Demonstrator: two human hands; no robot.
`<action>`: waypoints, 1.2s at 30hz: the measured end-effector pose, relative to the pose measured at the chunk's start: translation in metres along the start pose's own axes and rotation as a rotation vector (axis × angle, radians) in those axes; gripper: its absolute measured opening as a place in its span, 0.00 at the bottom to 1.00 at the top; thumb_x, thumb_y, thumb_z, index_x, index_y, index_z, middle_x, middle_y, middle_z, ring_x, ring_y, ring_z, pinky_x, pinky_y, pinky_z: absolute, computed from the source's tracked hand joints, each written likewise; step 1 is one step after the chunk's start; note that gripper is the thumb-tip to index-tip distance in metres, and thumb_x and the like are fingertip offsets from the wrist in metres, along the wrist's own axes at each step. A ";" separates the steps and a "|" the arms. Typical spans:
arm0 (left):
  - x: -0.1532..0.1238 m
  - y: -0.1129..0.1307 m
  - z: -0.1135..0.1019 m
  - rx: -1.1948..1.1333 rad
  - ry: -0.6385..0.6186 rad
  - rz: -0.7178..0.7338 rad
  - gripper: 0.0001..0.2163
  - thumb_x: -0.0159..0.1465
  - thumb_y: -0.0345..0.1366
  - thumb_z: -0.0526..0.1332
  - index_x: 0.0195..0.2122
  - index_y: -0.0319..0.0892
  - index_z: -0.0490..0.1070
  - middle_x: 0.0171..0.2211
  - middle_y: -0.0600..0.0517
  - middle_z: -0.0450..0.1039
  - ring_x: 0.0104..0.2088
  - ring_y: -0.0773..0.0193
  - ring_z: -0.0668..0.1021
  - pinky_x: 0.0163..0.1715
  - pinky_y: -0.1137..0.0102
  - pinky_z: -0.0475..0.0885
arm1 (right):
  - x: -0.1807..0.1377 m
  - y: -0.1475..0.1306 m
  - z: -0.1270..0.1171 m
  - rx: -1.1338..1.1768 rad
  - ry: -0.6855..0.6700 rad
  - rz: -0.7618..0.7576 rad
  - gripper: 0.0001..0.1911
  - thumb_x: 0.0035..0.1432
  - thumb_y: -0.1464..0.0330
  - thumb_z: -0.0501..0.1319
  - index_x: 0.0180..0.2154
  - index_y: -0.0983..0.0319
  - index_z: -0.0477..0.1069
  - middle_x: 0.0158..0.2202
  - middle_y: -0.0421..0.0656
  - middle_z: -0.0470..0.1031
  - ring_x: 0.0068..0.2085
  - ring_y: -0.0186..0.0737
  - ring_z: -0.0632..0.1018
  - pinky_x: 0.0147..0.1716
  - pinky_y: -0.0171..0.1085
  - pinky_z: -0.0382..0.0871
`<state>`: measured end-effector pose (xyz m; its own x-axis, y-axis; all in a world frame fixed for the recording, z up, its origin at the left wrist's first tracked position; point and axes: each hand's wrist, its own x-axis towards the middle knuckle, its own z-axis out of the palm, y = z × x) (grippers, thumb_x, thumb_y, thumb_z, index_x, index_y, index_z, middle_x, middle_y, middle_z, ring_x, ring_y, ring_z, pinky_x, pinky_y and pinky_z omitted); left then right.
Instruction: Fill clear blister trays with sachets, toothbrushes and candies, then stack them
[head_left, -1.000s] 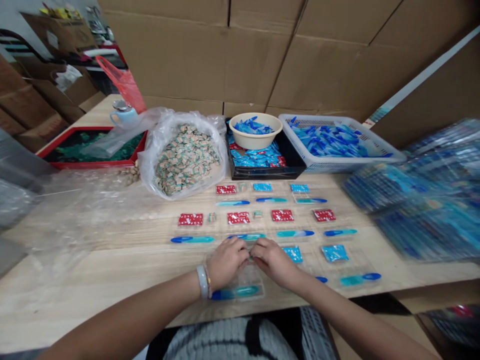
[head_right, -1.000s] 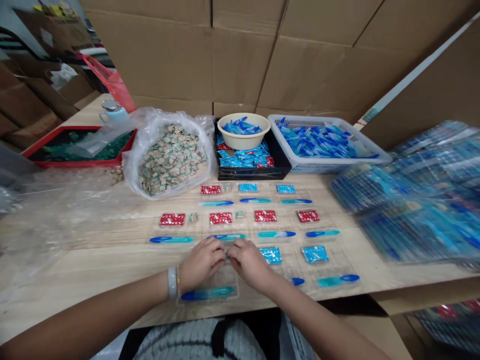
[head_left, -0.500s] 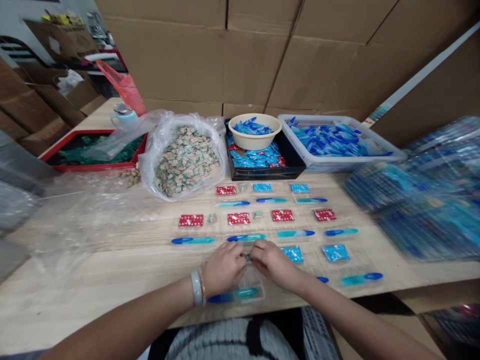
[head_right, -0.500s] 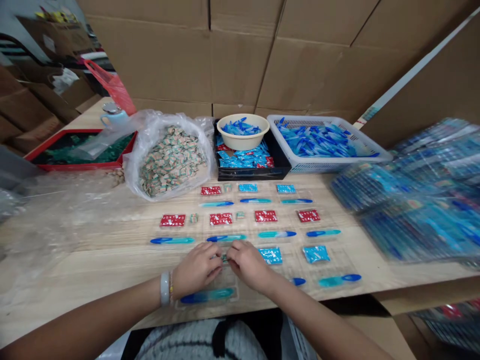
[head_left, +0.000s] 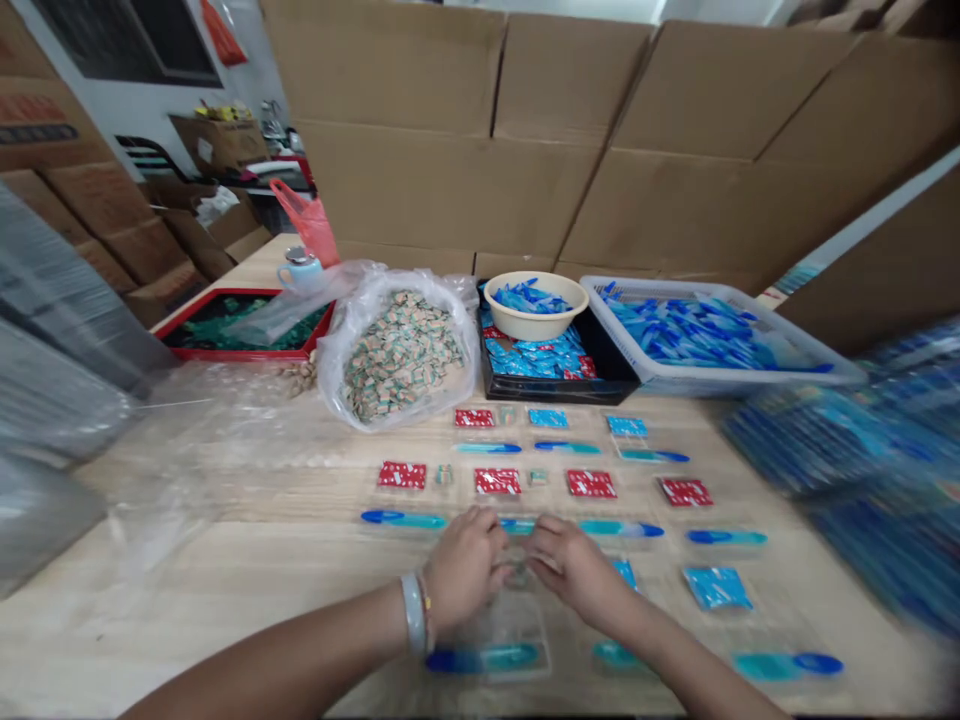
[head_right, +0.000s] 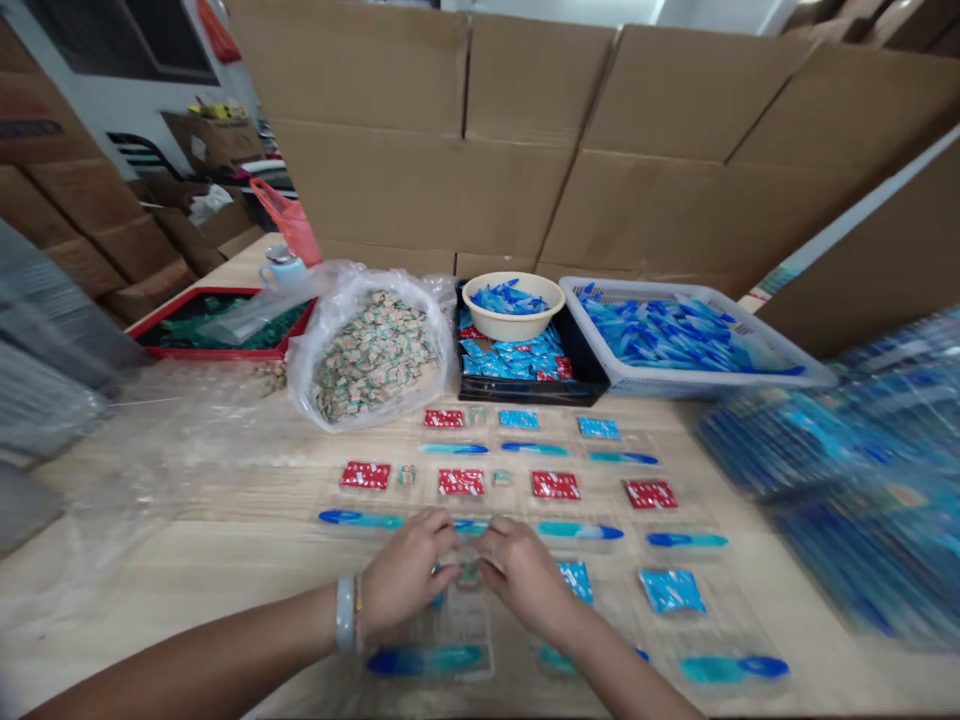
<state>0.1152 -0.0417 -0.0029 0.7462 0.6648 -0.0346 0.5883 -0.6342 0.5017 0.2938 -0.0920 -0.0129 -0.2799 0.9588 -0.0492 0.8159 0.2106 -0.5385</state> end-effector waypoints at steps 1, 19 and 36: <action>0.005 -0.011 -0.011 -0.027 0.034 0.004 0.07 0.56 0.37 0.57 0.33 0.42 0.68 0.37 0.51 0.66 0.40 0.63 0.68 0.40 0.70 0.64 | 0.007 0.002 -0.007 0.030 0.032 0.011 0.06 0.52 0.73 0.52 0.27 0.63 0.67 0.29 0.43 0.67 0.32 0.35 0.69 0.31 0.33 0.61; 0.155 -0.221 -0.107 0.110 0.107 -0.641 0.10 0.54 0.31 0.54 0.35 0.36 0.71 0.36 0.40 0.73 0.38 0.57 0.74 0.36 0.69 0.67 | 0.311 0.001 -0.001 -0.243 0.005 0.355 0.15 0.53 0.65 0.51 0.34 0.67 0.72 0.37 0.55 0.72 0.36 0.45 0.73 0.32 0.37 0.62; 0.149 -0.201 -0.100 0.298 0.040 -0.520 0.13 0.50 0.40 0.60 0.34 0.39 0.70 0.40 0.43 0.68 0.44 0.51 0.68 0.42 0.61 0.61 | 0.309 0.023 0.005 -0.088 0.000 0.045 0.08 0.47 0.78 0.53 0.30 0.64 0.68 0.35 0.45 0.64 0.36 0.35 0.68 0.35 0.32 0.59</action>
<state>0.0767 0.2245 -0.0227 0.3276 0.9285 -0.1749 0.9396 -0.3008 0.1633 0.2240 0.2077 -0.0449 -0.2418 0.9677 -0.0718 0.8691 0.1831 -0.4596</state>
